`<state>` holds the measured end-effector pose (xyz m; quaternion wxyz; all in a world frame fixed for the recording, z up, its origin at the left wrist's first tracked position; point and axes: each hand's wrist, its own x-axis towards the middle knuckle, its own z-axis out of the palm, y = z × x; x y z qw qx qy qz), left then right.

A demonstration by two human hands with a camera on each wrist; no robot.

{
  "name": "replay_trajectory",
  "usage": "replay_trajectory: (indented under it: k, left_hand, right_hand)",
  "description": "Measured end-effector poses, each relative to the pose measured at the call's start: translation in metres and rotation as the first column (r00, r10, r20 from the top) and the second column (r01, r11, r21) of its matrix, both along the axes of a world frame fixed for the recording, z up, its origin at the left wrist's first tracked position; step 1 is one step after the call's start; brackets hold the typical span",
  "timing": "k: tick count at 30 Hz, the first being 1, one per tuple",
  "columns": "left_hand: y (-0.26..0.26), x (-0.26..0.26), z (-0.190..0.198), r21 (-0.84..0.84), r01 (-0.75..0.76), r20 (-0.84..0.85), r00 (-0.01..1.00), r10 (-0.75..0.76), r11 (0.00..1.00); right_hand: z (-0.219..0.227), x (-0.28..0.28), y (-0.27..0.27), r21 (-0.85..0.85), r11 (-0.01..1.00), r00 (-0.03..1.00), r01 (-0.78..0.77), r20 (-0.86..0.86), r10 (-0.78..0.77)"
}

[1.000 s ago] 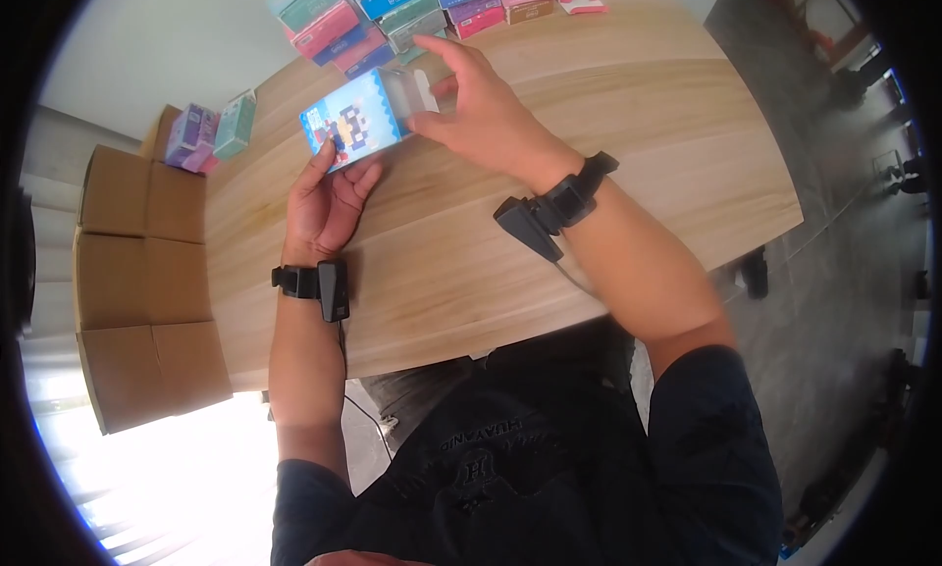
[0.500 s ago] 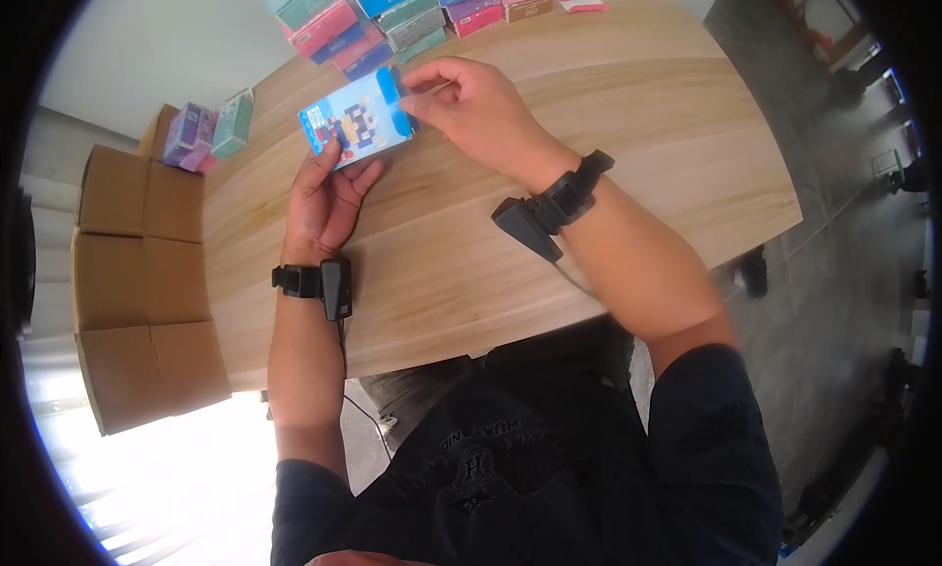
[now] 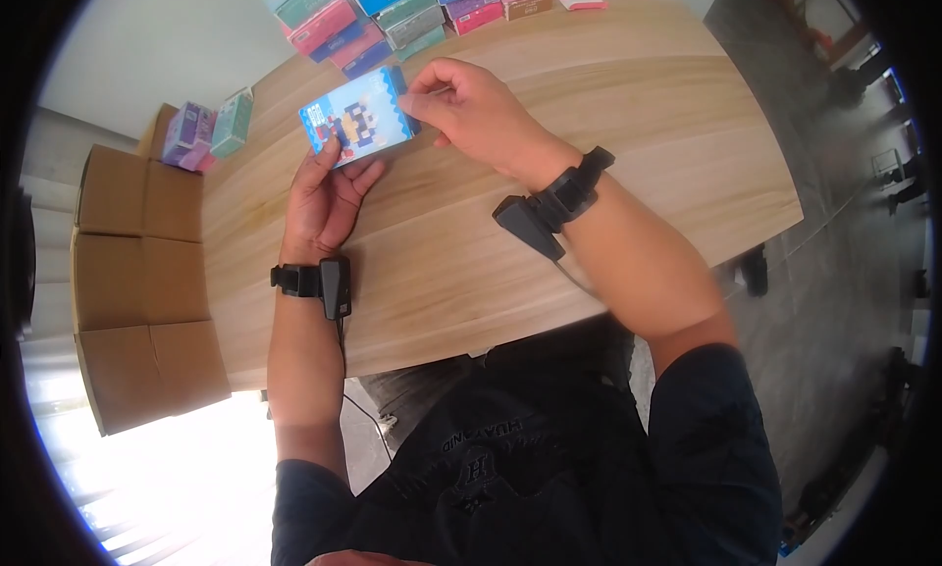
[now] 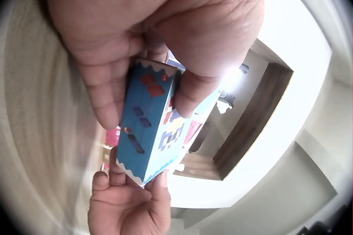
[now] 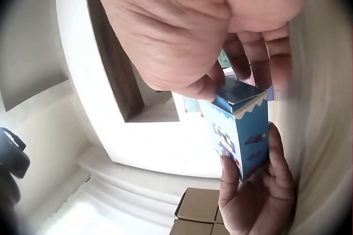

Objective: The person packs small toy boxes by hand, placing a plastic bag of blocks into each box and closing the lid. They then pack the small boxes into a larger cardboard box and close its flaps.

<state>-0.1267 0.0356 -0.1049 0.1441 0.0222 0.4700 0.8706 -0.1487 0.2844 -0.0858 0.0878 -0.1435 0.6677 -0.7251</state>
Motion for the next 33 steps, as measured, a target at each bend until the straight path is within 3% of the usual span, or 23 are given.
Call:
replay_trajectory:
  k: [9,10,13,20,23,27,33]
  left_hand:
    - [0.000,0.003,0.000,-0.079,0.055,-0.031,0.998,-0.058,0.995]
    - [0.002,0.005,0.001,-0.098,0.063,-0.037,0.997,-0.067,0.993]
    - [-0.001,0.006,-0.003,-0.006,0.101,-0.039,0.994,-0.101,0.995]
    - [-0.005,0.001,-0.008,-0.016,0.109,-0.043,0.993,-0.109,0.994]
    - [-0.006,0.001,-0.008,-0.024,0.097,-0.019,0.995,-0.098,0.995]
    - [-0.005,0.001,-0.006,-0.039,0.078,0.004,0.997,-0.078,0.996]
    - [-0.002,0.001,-0.004,-0.051,0.090,-0.005,0.996,-0.090,0.995]
  right_hand:
    - [-0.006,-0.004,0.002,0.003,1.000,1.000,-0.020,0.013,0.020]
    - [-0.005,-0.003,0.000,-0.078,0.997,1.000,-0.013,0.011,0.014]
    - [0.004,-0.003,0.006,-0.128,0.992,0.997,-0.009,0.076,0.019]
    - [0.015,-0.011,0.027,-0.292,0.953,0.975,0.075,0.222,-0.009]
    - [0.024,-0.014,0.042,-0.417,0.905,0.987,0.084,0.160,-0.018]
    - [0.057,-0.026,0.069,-0.581,0.774,0.962,0.250,0.060,-0.266]
    - [0.116,-0.091,0.090,-0.571,0.656,0.843,0.493,0.127,-0.523]
